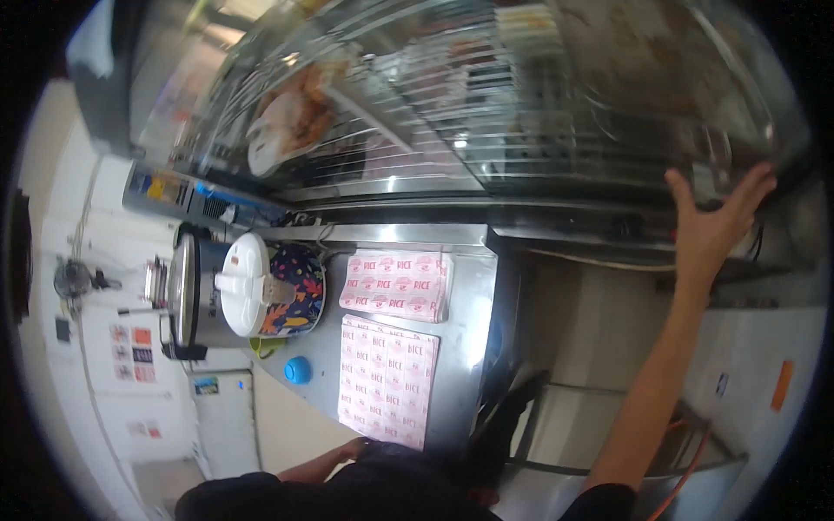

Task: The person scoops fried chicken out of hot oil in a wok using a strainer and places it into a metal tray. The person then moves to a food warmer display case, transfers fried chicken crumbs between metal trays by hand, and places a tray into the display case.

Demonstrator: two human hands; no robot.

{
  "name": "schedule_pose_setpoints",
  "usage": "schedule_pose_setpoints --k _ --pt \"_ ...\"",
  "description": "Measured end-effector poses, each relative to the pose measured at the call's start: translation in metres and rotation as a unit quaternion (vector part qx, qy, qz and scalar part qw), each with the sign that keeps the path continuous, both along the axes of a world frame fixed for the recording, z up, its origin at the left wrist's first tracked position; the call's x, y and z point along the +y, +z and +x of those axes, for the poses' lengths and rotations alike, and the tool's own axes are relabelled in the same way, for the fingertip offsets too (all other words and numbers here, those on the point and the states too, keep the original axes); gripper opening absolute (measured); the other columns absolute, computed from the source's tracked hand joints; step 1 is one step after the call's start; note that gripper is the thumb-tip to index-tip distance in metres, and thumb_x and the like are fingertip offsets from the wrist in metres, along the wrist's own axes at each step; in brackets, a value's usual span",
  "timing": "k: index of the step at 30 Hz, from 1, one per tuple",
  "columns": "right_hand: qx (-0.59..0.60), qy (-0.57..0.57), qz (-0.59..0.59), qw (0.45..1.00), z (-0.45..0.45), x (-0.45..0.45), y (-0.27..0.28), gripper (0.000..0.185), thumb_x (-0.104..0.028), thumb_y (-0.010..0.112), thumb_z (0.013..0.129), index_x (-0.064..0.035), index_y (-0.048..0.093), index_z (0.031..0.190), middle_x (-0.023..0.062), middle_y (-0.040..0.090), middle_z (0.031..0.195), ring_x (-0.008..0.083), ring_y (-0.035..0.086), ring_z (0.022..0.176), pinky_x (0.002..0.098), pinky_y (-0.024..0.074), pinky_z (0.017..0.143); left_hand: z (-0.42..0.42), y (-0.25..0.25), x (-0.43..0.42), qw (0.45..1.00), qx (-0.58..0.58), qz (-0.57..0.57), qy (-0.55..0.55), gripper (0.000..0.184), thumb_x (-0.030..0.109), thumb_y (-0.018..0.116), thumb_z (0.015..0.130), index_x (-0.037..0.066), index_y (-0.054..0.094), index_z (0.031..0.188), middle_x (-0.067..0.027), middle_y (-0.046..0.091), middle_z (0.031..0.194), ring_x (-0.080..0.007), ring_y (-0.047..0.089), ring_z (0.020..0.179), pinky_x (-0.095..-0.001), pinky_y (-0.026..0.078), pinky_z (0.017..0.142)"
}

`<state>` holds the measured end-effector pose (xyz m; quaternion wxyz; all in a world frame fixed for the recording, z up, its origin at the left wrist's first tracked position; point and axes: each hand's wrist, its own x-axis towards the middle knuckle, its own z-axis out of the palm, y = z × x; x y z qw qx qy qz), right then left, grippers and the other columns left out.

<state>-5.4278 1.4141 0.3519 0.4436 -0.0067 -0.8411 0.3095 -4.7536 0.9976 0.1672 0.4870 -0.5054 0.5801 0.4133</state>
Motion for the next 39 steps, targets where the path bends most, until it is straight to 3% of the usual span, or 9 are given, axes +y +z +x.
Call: schedule_pose_setpoints --k 7,14,17,20,24,30,33,34,39 --pt "-0.027 0.034 0.020 0.999 0.029 -0.050 0.018 0.114 -0.050 0.077 0.067 -0.0121 0.007 0.149 0.0302 0.004 0.149 0.0436 0.021 0.136 0.0537 0.0231 0.107 -0.020 -0.020 0.001 0.999 0.027 0.032 0.014 0.054 0.044 0.060 0.085 0.013 0.050 0.128 -0.0081 0.058 0.120 -0.0258 0.057 0.105 -0.0463 0.049 0.079" --pt "0.029 0.023 0.136 0.990 0.054 -0.018 0.047 0.077 -0.039 0.070 0.080 -0.0049 0.036 0.140 0.0223 0.039 0.140 0.0356 0.042 0.126 0.0425 0.0391 0.090 -0.016 -0.046 0.001 0.995 0.088 0.035 -0.008 0.056 0.046 0.059 0.085 0.013 0.049 0.129 -0.0079 0.058 0.120 -0.0260 0.058 0.104 -0.0473 0.049 0.079" --pt "-0.081 -0.038 -0.092 0.992 0.022 0.030 0.053 0.072 -0.042 0.063 0.086 -0.0018 0.037 0.139 0.0212 0.046 0.134 0.0337 0.047 0.122 0.0379 0.0404 0.092 0.007 -0.063 0.001 0.991 0.130 0.043 -0.016 0.057 0.047 0.059 0.085 0.013 0.049 0.129 -0.0078 0.058 0.119 -0.0261 0.058 0.104 -0.0477 0.049 0.079" --pt "-0.122 0.095 -0.236 0.959 0.001 0.039 0.052 0.067 -0.047 0.055 0.089 0.0003 0.042 0.135 0.0210 0.051 0.130 0.0329 0.051 0.118 0.0348 0.0387 0.096 0.055 -0.118 -0.014 0.960 0.253 0.103 -0.060 0.060 0.052 0.059 0.082 0.012 0.053 0.125 -0.0095 0.057 0.121 -0.0253 0.057 0.106 -0.0461 0.048 0.080" --pt "-0.126 0.100 -0.206 0.965 0.013 0.021 0.063 0.061 -0.047 0.052 0.090 0.0004 0.049 0.128 0.0192 0.055 0.126 0.0309 0.052 0.116 0.0355 0.0370 0.098 0.065 -0.125 -0.017 0.917 0.300 0.068 -0.255 0.049 0.040 0.061 0.081 0.009 0.058 0.119 -0.0131 0.057 0.122 -0.0236 0.055 0.108 -0.0414 0.049 0.083" --pt "-0.144 0.183 -0.123 0.965 0.032 -0.021 0.037 0.066 -0.038 0.064 0.085 0.0007 0.042 0.134 0.0200 0.053 0.127 0.0340 0.052 0.113 0.0364 0.0436 0.091 -0.036 -0.090 -0.002 0.962 0.201 0.070 -0.171 0.047 0.038 0.061 0.082 0.009 0.058 0.119 -0.0133 0.057 0.121 -0.0240 0.056 0.108 -0.0412 0.049 0.084" --pt "-0.145 0.293 -0.133 0.936 0.044 -0.035 0.039 0.062 -0.040 0.065 0.084 0.0031 0.049 0.126 0.0177 0.062 0.111 0.0220 0.059 0.088 0.0304 0.0475 0.078 -0.075 -0.075 0.011 0.970 0.188 0.058 -0.142 0.047 0.037 0.060 0.082 0.009 0.058 0.118 -0.0133 0.057 0.121 -0.0243 0.056 0.107 -0.0411 0.049 0.084" --pt "-0.191 0.253 -0.251 0.915 0.039 -0.030 0.035 0.055 -0.038 0.065 0.085 0.0012 0.053 0.121 0.0150 0.064 0.105 0.0188 0.057 0.080 0.0287 0.0458 0.070 -0.082 -0.070 0.013 0.971 0.187 0.056 -0.141 0.046 0.037 0.060 0.082 0.008 0.058 0.118 -0.0134 0.057 0.121 -0.0243 0.056 0.107 -0.0411 0.049 0.084" --pt "-0.283 0.154 -0.685 0.653 -0.008 -0.025 0.014 0.024 -0.029 0.066 0.085 -0.0056 0.062 0.089 0.0035 0.063 0.075 0.0089 0.048 0.054 0.0226 0.0344 0.045 -0.108 -0.052 0.025 0.972 0.186 0.049 -0.132 0.045 0.036 0.060 0.082 0.008 0.058 0.118 -0.0135 0.058 0.120 -0.0247 0.056 0.106 -0.0409 0.049 0.084"
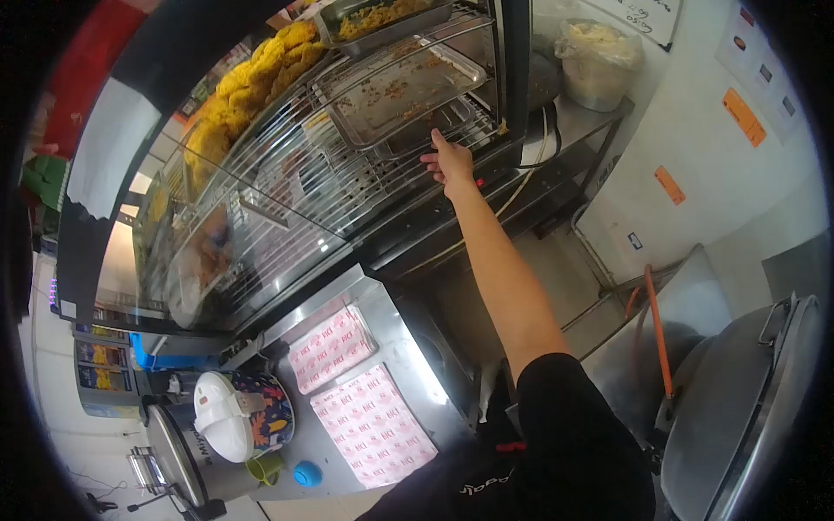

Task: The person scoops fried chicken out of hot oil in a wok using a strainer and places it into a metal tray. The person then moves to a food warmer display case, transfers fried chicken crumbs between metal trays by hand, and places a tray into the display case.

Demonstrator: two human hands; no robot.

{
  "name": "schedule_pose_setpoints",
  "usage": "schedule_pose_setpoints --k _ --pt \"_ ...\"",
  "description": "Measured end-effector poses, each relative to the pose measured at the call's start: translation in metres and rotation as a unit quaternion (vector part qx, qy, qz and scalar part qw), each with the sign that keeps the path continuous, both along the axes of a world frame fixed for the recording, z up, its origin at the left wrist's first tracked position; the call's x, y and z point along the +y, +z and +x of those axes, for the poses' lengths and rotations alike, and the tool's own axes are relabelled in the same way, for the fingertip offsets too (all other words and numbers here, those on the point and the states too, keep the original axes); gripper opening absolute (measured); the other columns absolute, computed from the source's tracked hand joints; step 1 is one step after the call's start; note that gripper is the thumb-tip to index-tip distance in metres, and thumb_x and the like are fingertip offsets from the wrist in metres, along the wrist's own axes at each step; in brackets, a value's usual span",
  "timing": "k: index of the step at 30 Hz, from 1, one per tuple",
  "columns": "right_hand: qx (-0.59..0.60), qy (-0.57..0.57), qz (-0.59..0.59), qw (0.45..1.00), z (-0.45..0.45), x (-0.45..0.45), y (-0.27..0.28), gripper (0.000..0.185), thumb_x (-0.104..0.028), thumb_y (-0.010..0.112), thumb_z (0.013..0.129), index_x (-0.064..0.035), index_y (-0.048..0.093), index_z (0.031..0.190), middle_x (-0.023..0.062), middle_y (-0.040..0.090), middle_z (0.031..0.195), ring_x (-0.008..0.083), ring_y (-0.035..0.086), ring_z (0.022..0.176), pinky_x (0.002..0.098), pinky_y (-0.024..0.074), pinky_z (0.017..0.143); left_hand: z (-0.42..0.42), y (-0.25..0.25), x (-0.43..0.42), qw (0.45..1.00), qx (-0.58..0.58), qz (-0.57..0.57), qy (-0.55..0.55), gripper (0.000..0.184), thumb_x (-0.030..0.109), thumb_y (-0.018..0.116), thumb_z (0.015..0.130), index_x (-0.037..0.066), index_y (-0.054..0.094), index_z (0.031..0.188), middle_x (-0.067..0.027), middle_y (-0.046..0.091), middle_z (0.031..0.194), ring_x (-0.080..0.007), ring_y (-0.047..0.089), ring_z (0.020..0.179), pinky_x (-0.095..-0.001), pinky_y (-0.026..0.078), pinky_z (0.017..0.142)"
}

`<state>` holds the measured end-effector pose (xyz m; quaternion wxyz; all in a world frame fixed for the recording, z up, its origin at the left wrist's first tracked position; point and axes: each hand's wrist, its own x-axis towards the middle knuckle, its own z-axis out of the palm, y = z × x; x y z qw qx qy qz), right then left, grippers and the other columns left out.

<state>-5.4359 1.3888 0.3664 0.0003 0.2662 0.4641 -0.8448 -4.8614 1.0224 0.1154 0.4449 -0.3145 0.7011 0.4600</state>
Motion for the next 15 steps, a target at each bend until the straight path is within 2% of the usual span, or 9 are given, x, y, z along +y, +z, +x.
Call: schedule_pose_setpoints --k 3,6,7,10,13,15 --pt "0.060 -0.042 0.017 0.997 -0.015 0.004 -0.015 0.018 -0.022 0.068 0.082 -0.0065 0.058 0.083 0.0018 0.058 0.070 0.0084 0.047 0.054 0.0223 0.0339 0.045 0.002 0.006 0.001 1.000 -0.002 -0.004 0.005 0.045 0.035 0.060 0.082 0.008 0.058 0.118 -0.0136 0.058 0.120 -0.0249 0.057 0.106 -0.0408 0.049 0.084" --pt "0.078 -0.125 0.017 0.989 -0.005 0.006 -0.015 0.017 -0.016 0.065 0.080 -0.0085 0.051 0.072 -0.0004 0.049 0.059 0.0092 0.045 0.048 0.0241 0.0315 0.040 0.005 0.008 -0.001 1.000 -0.004 -0.008 0.012 0.044 0.034 0.060 0.082 0.008 0.058 0.118 -0.0137 0.058 0.120 -0.0252 0.057 0.105 -0.0407 0.049 0.084" --pt "0.064 -0.139 0.035 0.988 0.006 0.009 -0.016 0.009 -0.011 0.061 0.079 -0.0060 0.053 0.079 0.0014 0.051 0.066 0.0114 0.048 0.053 0.0268 0.0425 0.043 0.006 0.009 -0.001 1.000 -0.005 -0.004 0.012 0.044 0.033 0.060 0.082 0.008 0.058 0.118 -0.0137 0.058 0.120 -0.0252 0.057 0.105 -0.0406 0.049 0.084" --pt "0.095 -0.148 -0.017 0.984 0.065 0.016 -0.009 0.010 -0.010 0.058 0.081 -0.0026 0.054 0.086 0.0038 0.054 0.076 0.0143 0.052 0.060 0.0330 0.0545 0.054 0.013 0.012 -0.004 1.000 -0.007 -0.006 0.011 0.043 0.033 0.059 0.082 0.008 0.058 0.117 -0.0138 0.058 0.120 -0.0255 0.057 0.105 -0.0405 0.049 0.084" --pt "0.116 -0.121 0.009 0.986 0.129 0.028 0.004 0.013 -0.009 0.054 0.082 -0.0004 0.053 0.092 0.0055 0.055 0.084 0.0173 0.056 0.070 0.0408 0.0586 0.069 0.023 0.012 -0.005 1.000 -0.009 -0.005 0.002 0.042 0.032 0.059 0.083 0.008 0.058 0.117 -0.0138 0.058 0.119 -0.0257 0.057 0.104 -0.0404 0.049 0.084" --pt "0.113 -0.121 0.042 0.985 0.167 0.038 -0.002 0.015 -0.009 0.053 0.083 -0.0001 0.055 0.095 0.0048 0.056 0.086 0.0163 0.057 0.074 0.0369 0.0568 0.066 0.036 0.012 -0.010 1.000 -0.008 -0.002 -0.015 0.042 0.031 0.059 0.083 0.007 0.058 0.117 -0.0139 0.058 0.119 -0.0258 0.058 0.104 -0.0404 0.049 0.084"
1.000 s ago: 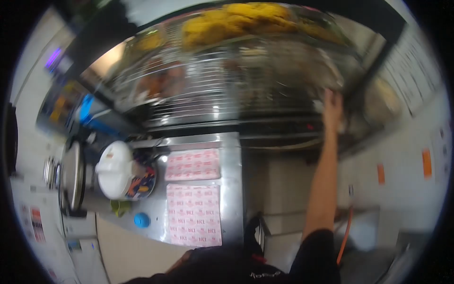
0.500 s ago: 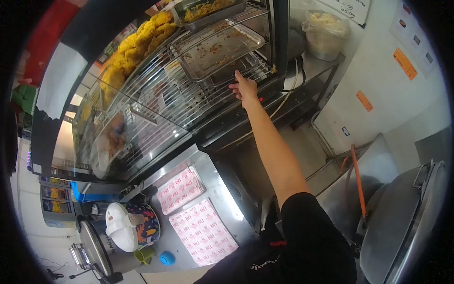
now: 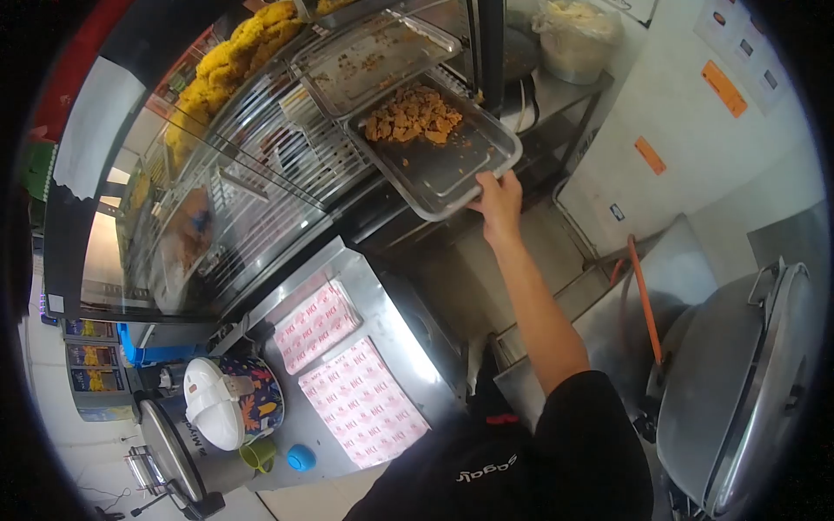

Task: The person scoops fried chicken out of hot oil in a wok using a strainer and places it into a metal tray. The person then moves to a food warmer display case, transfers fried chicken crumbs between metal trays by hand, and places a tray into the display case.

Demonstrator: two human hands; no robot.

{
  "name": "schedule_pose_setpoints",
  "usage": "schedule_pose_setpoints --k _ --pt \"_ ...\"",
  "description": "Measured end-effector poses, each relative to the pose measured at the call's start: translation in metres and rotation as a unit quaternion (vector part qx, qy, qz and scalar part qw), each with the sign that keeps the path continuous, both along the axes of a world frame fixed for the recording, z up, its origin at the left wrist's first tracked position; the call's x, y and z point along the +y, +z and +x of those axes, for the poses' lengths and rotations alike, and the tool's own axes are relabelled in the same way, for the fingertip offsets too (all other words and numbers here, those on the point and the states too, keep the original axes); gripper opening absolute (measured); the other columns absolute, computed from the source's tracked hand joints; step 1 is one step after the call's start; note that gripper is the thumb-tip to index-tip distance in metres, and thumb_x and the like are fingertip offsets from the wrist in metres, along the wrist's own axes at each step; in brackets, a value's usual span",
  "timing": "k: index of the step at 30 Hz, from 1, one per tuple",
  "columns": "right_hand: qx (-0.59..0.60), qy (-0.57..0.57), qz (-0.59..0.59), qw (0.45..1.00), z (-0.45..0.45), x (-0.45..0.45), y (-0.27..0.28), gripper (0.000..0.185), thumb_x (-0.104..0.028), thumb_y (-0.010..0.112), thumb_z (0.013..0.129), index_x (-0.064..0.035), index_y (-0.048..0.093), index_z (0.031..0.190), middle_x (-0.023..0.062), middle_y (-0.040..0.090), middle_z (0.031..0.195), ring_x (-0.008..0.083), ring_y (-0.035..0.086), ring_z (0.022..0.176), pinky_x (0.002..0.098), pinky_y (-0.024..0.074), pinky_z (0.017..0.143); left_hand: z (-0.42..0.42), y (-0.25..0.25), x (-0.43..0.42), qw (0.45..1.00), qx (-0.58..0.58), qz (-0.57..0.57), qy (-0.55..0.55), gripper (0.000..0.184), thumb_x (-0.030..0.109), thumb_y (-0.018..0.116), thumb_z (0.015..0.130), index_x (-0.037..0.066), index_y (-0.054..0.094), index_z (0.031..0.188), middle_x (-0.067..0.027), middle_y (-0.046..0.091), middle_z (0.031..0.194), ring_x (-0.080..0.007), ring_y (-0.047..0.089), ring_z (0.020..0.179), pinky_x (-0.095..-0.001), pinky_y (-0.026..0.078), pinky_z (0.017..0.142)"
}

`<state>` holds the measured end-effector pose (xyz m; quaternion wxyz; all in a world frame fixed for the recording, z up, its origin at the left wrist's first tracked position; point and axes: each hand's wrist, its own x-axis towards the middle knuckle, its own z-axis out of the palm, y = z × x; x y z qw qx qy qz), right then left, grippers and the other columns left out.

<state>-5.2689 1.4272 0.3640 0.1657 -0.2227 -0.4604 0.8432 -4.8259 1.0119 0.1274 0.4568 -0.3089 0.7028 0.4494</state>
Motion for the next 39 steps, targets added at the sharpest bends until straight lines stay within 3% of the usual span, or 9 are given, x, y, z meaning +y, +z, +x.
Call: schedule_pose_setpoints --k 9,12,14,15,16,18,21,30,39 --pt "0.013 -0.002 0.125 0.992 0.145 0.043 0.002 0.030 -0.003 0.049 0.084 0.0028 0.056 0.113 0.0054 0.062 0.100 0.0087 0.057 0.082 0.0223 0.0446 0.076 0.050 0.003 -0.064 0.944 0.104 0.106 -0.293 0.040 0.028 0.058 0.083 0.007 0.059 0.117 -0.0141 0.058 0.118 -0.0265 0.058 0.103 -0.0401 0.049 0.085" --pt "0.008 0.034 0.094 0.995 0.176 0.041 0.020 0.029 -0.004 0.051 0.084 0.0025 0.056 0.111 0.0052 0.062 0.095 0.0093 0.057 0.081 0.0230 0.0456 0.073 -0.030 0.109 -0.029 0.897 -0.008 0.141 -0.418 0.030 0.022 0.051 0.092 0.003 0.059 0.114 -0.0149 0.060 0.112 -0.0239 0.063 0.087 -0.0337 0.054 0.076" --pt "0.005 0.047 0.092 0.995 0.191 0.037 0.026 0.029 -0.006 0.053 0.083 0.0019 0.057 0.111 0.0051 0.062 0.094 0.0096 0.058 0.081 0.0232 0.0459 0.072 -0.058 0.134 -0.041 0.926 -0.096 0.211 -0.299 0.032 0.022 0.049 0.093 0.000 0.057 0.115 -0.0107 0.062 0.107 -0.0214 0.060 0.095 -0.0362 0.052 0.081" --pt "0.004 0.056 0.090 0.994 0.197 0.036 0.027 0.029 -0.007 0.053 0.083 0.0016 0.057 0.110 0.0050 0.062 0.093 0.0097 0.058 0.080 0.0233 0.0461 0.072 -0.089 0.176 -0.035 0.896 0.076 0.333 -0.282 0.031 0.023 0.046 0.095 0.001 0.057 0.114 -0.0089 0.063 0.107 -0.0202 0.059 0.094 -0.0341 0.049 0.084" --pt "-0.015 0.053 0.096 0.994 0.201 0.033 0.029 0.034 -0.011 0.056 0.081 0.0015 0.056 0.112 0.0056 0.062 0.095 0.0110 0.058 0.081 0.0235 0.0467 0.073 -0.114 0.216 -0.021 0.905 0.190 0.163 -0.344 0.032 0.025 0.046 0.096 0.001 0.056 0.115 -0.0089 0.061 0.107 -0.0198 0.059 0.093 -0.0323 0.047 0.087" --pt "0.012 0.066 0.094 0.993 0.205 0.019 0.044 0.038 -0.012 0.056 0.079 0.0021 0.054 0.114 0.0062 0.062 0.095 0.0120 0.059 0.082 0.0237 0.0470 0.075 -0.157 0.277 0.020 0.952 0.290 0.087 -0.044 0.033 0.020 0.052 0.093 -0.001 0.052 0.118 -0.0098 0.062 0.101 -0.0173 0.058 0.097 -0.0286 0.046 0.085" --pt "0.032 0.088 0.110 0.990 0.211 0.003 0.059 0.047 -0.015 0.056 0.077 0.0026 0.050 0.120 0.0088 0.060 0.101 0.0146 0.059 0.088 0.0252 0.0469 0.080 -0.190 0.321 0.052 0.851 0.424 0.246 0.189 0.046 0.020 0.054 0.091 0.003 0.039 0.131 -0.0106 0.057 0.108 -0.0195 0.059 0.093 -0.0347 0.052 0.077" --pt "0.085 0.143 0.173 0.971 0.216 -0.010 0.068 0.065 -0.021 0.056 0.078 0.0049 0.034 0.133 0.0188 0.053 0.117 0.0244 0.060 0.101 0.0339 0.0503 0.087 -0.194 0.338 0.070 0.813 0.473 0.199 0.274 0.058 0.001 0.062 0.078 0.005 0.039 0.132 -0.0127 0.057 0.110 -0.0176 0.060 0.092 -0.0280 0.054 0.067" --pt "0.036 0.143 0.164 0.975 0.210 -0.022 0.049 0.053 -0.011 0.056 0.081 0.0006 0.041 0.130 0.0085 0.054 0.118 0.0158 0.051 0.108 0.0280 0.0375 0.094 -0.183 0.313 0.054 0.819 0.467 0.168 0.289 0.048 0.005 0.058 0.081 0.006 0.045 0.127 -0.0050 0.059 0.105 -0.0128 0.059 0.085 -0.0265 0.052 0.064"
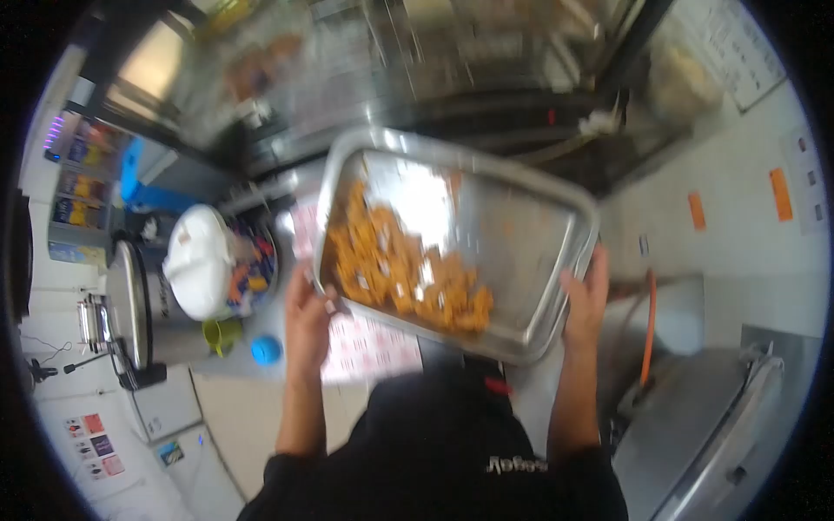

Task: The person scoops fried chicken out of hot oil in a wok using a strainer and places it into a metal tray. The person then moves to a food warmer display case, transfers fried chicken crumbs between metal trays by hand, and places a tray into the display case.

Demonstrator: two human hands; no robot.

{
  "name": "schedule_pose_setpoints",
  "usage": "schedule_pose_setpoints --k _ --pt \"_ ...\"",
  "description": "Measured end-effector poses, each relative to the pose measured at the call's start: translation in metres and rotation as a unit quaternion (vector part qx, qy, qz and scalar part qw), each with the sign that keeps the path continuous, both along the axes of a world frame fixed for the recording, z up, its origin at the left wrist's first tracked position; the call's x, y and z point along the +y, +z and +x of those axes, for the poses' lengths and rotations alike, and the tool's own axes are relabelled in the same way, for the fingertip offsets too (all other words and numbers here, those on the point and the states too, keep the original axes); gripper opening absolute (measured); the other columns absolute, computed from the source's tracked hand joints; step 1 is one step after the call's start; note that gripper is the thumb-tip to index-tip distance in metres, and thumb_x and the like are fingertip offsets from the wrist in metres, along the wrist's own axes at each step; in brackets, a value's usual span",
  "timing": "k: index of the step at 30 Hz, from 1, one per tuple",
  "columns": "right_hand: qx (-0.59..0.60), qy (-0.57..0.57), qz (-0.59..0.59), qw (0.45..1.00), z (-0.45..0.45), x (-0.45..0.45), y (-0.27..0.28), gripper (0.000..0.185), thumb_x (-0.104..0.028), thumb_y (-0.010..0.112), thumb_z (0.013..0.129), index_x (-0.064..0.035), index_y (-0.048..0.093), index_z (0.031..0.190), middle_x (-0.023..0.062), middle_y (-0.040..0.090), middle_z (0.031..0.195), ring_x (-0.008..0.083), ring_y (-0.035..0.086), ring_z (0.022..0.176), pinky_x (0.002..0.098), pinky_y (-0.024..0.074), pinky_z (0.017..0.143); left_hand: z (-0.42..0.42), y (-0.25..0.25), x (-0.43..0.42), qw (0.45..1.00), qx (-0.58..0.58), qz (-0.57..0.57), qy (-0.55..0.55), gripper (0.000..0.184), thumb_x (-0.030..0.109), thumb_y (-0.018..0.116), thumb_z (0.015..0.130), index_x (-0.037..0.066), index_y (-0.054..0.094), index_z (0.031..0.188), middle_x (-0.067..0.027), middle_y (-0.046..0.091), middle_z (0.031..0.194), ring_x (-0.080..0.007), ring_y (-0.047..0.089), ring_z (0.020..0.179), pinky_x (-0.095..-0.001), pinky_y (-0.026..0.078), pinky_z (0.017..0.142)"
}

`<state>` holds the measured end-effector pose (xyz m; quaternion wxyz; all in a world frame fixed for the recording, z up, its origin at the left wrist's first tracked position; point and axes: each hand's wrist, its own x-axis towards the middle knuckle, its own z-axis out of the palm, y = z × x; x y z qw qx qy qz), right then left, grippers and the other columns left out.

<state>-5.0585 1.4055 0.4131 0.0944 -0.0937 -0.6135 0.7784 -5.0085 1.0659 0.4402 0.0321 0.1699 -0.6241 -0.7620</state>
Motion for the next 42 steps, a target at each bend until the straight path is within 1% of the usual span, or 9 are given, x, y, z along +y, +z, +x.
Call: schedule_pose_setpoints --k 7,14,18,25,29,30,32,34,42 --pt "-0.164 0.102 -0.139 0.971 0.010 0.007 -0.026 0.033 -0.027 0.058 0.090 -0.0002 0.059 0.110 0.0084 0.064 0.103 0.0169 0.060 0.096 0.0297 0.0462 0.084 -0.010 -0.012 -0.009 0.993 -0.097 0.071 -0.022 0.043 0.003 0.057 0.084 0.009 0.050 0.126 -0.0032 0.060 0.106 -0.0134 0.058 0.088 -0.0282 0.051 0.066" --pt "-0.155 0.121 -0.121 0.973 0.023 0.021 -0.056 0.048 -0.023 0.059 0.090 0.0030 0.043 0.127 0.0118 0.057 0.118 0.0210 0.057 0.105 0.0348 0.0440 0.091 -0.008 -0.017 -0.016 0.993 -0.080 0.084 -0.004 0.040 0.009 0.058 0.088 0.005 0.051 0.126 -0.0048 0.062 0.104 -0.0132 0.059 0.091 -0.0268 0.050 0.070" --pt "-0.175 0.259 -0.140 0.939 0.022 0.030 -0.064 0.054 -0.027 0.062 0.087 0.0028 0.044 0.128 0.0103 0.057 0.120 0.0238 0.056 0.108 0.0364 0.0427 0.094 -0.002 -0.002 -0.040 0.993 -0.046 0.108 0.005 0.037 0.013 0.058 0.089 0.005 0.053 0.124 -0.0041 0.061 0.102 -0.0124 0.058 0.092 -0.0274 0.050 0.074" --pt "-0.169 0.282 -0.190 0.925 0.033 -0.083 -0.015 0.065 -0.028 0.064 0.068 0.0017 0.050 0.125 0.0128 0.060 0.115 0.0259 0.060 0.102 0.0367 0.0482 0.089 0.030 0.025 -0.124 0.988 0.059 0.141 0.001 0.046 0.027 0.051 0.093 0.003 0.045 0.131 -0.0057 0.059 0.115 -0.0116 0.059 0.094 -0.0296 0.050 0.080" --pt "-0.153 0.258 -0.207 0.931 0.047 -0.187 0.015 0.060 -0.032 0.057 0.072 0.0004 0.052 0.122 0.0119 0.062 0.111 0.0236 0.062 0.093 0.0345 0.0507 0.080 0.065 0.011 -0.190 0.963 0.134 0.218 0.081 0.047 0.033 0.045 0.095 0.003 0.041 0.132 -0.0027 0.058 0.096 -0.0103 0.055 0.080 -0.0268 0.047 0.070" --pt "-0.148 0.249 -0.210 0.934 0.054 -0.213 0.022 0.059 -0.031 0.057 0.073 0.0000 0.052 0.122 0.0118 0.062 0.111 0.0234 0.062 0.093 0.0345 0.0508 0.080 0.077 0.024 -0.193 0.956 0.118 0.208 0.170 0.041 0.022 0.050 0.094 0.000 0.044 0.128 0.0007 0.049 0.081 -0.0086 0.049 0.071 -0.0246 0.044 0.064" --pt "-0.135 0.236 -0.212 0.939 0.057 -0.262 0.042 0.057 -0.031 0.055 0.074 -0.0006 0.053 0.121 0.0117 0.062 0.111 0.0232 0.062 0.093 0.0346 0.0509 0.080 0.098 0.018 -0.205 0.964 0.127 -0.050 0.229 0.035 0.014 0.054 0.092 0.000 0.046 0.123 0.0012 0.045 0.078 -0.0078 0.048 0.070 -0.0227 0.042 0.064" --pt "-0.117 0.241 -0.213 0.940 0.061 -0.304 0.043 0.055 -0.031 0.053 0.078 -0.0019 0.051 0.124 0.0113 0.060 0.114 0.0233 0.060 0.098 0.0353 0.0495 0.083 0.124 0.013 -0.216 0.959 0.154 0.029 0.235 0.028 0.008 0.057 0.088 0.002 0.050 0.115 0.0018 0.042 0.079 -0.0068 0.044 0.069 -0.0211 0.040 0.063" --pt "-0.132 0.333 -0.217 0.908 0.051 -0.471 0.092 0.041 -0.034 0.053 0.082 -0.0103 0.053 0.116 0.0021 0.059 0.108 0.0148 0.054 0.093 0.0324 0.0426 0.078 0.190 0.006 -0.270 0.988 0.101 -0.117 -0.001 0.022 0.011 0.067 0.081 0.005 0.060 0.101 -0.0052 0.051 0.085 -0.0155 0.053 0.080 -0.0280 0.045 0.072"
